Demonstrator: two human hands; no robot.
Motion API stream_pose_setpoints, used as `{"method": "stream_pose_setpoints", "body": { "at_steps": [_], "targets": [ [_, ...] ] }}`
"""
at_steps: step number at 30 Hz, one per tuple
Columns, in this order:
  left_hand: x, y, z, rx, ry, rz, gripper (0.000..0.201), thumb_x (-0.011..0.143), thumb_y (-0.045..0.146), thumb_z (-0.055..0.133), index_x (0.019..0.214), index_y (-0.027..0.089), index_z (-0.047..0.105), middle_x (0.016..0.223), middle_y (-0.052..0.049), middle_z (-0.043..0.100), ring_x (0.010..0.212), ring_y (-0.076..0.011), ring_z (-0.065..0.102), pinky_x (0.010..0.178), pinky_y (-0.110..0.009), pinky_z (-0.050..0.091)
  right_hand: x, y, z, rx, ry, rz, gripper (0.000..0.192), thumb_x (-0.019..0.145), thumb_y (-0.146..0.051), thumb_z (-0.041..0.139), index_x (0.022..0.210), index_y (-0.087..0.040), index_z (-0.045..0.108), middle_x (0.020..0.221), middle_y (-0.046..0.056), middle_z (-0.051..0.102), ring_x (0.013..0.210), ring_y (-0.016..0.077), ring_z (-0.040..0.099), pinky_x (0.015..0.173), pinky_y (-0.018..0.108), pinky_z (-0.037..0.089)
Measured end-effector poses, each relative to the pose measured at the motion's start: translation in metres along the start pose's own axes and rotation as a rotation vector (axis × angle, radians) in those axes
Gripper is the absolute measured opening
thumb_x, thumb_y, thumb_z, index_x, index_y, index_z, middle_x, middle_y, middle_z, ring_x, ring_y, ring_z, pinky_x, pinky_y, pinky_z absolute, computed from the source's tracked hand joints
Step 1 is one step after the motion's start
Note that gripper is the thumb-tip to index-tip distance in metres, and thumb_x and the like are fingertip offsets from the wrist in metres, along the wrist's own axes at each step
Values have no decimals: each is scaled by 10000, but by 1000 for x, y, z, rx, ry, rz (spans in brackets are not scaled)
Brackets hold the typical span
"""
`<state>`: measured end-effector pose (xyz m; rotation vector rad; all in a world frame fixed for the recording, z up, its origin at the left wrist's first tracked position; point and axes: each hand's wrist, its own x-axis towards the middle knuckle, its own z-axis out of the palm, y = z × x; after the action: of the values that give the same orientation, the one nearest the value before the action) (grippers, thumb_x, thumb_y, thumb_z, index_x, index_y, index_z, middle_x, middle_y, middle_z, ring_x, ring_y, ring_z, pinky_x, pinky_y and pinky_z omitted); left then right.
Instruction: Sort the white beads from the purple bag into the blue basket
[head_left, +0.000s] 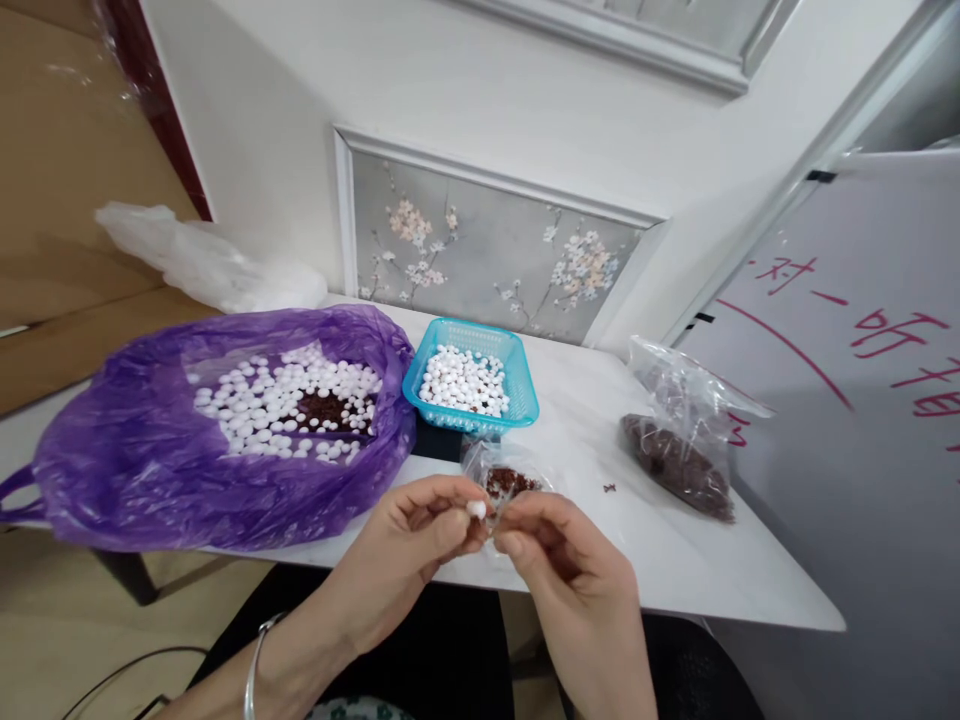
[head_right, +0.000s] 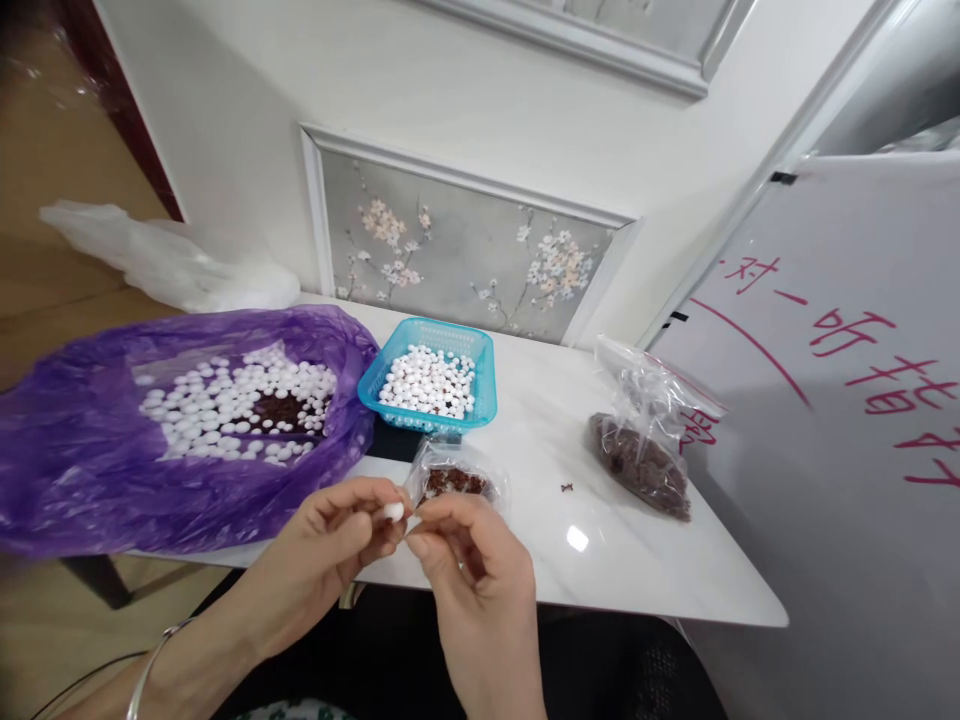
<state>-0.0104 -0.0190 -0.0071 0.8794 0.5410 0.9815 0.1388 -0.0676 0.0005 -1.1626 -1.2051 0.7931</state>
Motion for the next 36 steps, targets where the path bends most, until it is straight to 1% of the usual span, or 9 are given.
{"method": "stream_pose_setpoints", "body": {
  "at_steps": [2,5,11,20,24,28,30,32,36],
  "targets": [
    [-1,0,-1,64,10,40,168,710,265,819,859,211,763,795,12,673,752,-88,586,719,-152,473,0,0,-2,-56,26,-41,76,848,-185,649,866,-248,688,763,-27,703,690,106,645,639,154,526],
    [-2,0,-3,162,27,87,134,738,180,792,857,237,766,804,22,686,765,-84,593,720,-145,467,-2,1,-7,-105,9,-82,78,884,-198,610,875,-242,674,739,-28,691,682,105,641,640,152,530],
    [-2,5,-2,229,-53,234,223,732,83,769,838,277,792,873,9,745,768,-104,635,715,-178,501,-5,4,-12,-117,4,-107,85,905,-198,591,904,-236,668,765,-16,691,703,116,662,649,166,549],
    [-4,7,0,269,-53,275,269,727,57,766,814,309,802,841,15,769,773,-118,676,706,-191,529,-5,4,-11,-93,-1,-81,81,916,-212,590,903,-237,666,736,-22,682,688,107,657,655,158,545],
    [-2,5,1,233,-77,245,241,739,59,758,776,293,802,817,15,762,747,-109,673,687,-188,521,-5,5,-10,-90,-6,-90,77,916,-215,592,895,-232,664,731,-21,675,689,110,655,655,163,546],
    [2,2,2,150,14,183,141,732,121,784,776,255,794,787,14,743,726,-93,637,695,-175,502,-5,5,-12,-85,-3,-93,89,920,-211,585,892,-232,667,720,-21,676,682,110,655,651,163,547],
    [3,2,2,109,46,116,173,699,150,817,841,245,791,793,10,740,735,-91,628,712,-166,496,-5,4,-14,-92,3,-87,89,919,-212,586,894,-226,671,728,-12,682,682,116,657,644,168,550],
    [3,3,3,66,37,60,259,659,160,847,896,245,785,818,3,747,763,-96,638,737,-165,496,-4,4,-14,-99,4,-83,81,914,-216,593,902,-224,673,737,-7,687,685,120,657,644,173,552],
    [1,8,5,32,15,63,213,689,180,830,886,246,785,862,-9,754,805,-105,652,774,-170,496,-4,5,-14,-95,-15,-76,81,910,-228,598,887,-226,676,717,-10,680,678,122,651,639,177,548]
  ]
}}
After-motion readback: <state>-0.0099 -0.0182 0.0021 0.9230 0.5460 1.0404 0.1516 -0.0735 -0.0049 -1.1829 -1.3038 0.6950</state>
